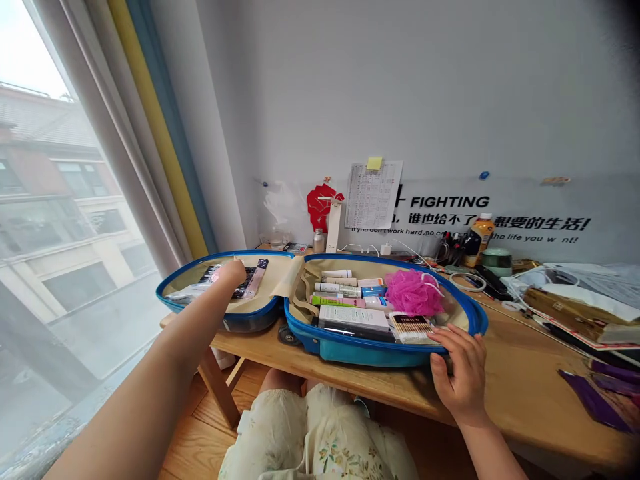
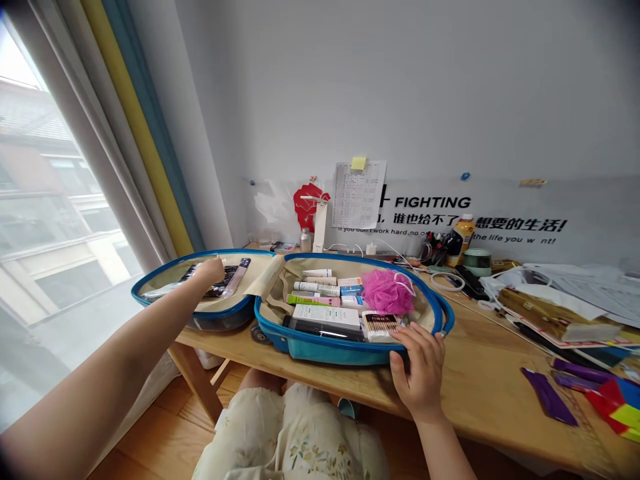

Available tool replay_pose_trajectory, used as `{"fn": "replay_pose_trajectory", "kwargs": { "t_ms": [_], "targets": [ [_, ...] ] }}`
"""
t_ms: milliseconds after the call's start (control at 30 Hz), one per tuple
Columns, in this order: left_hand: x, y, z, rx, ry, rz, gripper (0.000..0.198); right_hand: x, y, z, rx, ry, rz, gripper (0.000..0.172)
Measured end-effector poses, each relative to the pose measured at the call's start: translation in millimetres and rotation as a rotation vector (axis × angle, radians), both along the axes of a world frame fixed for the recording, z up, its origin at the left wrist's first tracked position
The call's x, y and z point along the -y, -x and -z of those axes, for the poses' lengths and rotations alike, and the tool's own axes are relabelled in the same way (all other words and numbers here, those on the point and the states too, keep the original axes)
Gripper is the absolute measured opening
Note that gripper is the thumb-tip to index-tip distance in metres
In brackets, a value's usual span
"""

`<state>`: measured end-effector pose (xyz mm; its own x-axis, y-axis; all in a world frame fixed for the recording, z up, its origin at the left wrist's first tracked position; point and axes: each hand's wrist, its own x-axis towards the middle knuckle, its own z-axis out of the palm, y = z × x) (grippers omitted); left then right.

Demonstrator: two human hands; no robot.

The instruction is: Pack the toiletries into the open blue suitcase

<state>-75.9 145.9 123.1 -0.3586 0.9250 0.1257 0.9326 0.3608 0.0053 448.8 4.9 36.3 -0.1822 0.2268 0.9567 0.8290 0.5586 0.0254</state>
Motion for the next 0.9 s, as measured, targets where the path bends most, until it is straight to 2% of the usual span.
{"fn": "replay_pose_trajectory", "kwargs": {
  "t_ms": [100,167,333,500,900],
  "targets": [
    [1.7,5.1,2.1,-0.03,0.035,-0.051,0.076,-1.3,-1.3,2.2,-0.01,0.01,0.001,0.025],
    [2.9,6.6,4.8,-0.04,0.058,-0.059,0.079,-2.0,-1.9,3.6,-0.02,0.015,-0.005,0.024],
    [2.8,6.6,9.0,-0.038,0.11,-0.082,0.061,-2.4,-2.7,6.1,-0.042,0.03,-0.018,0.024],
    [4.1,5.3,6.6,-0.022,0.146,-0.103,0.042,-2.7,-2.4,7.0,-0.045,0.028,-0.021,0.025],
    [19.6,-9.9,-3.9,-0.021,0.115,-0.16,0.038,-1.5,-2.7,5.3,-0.019,0.037,0.006,0.024]
  ]
}}
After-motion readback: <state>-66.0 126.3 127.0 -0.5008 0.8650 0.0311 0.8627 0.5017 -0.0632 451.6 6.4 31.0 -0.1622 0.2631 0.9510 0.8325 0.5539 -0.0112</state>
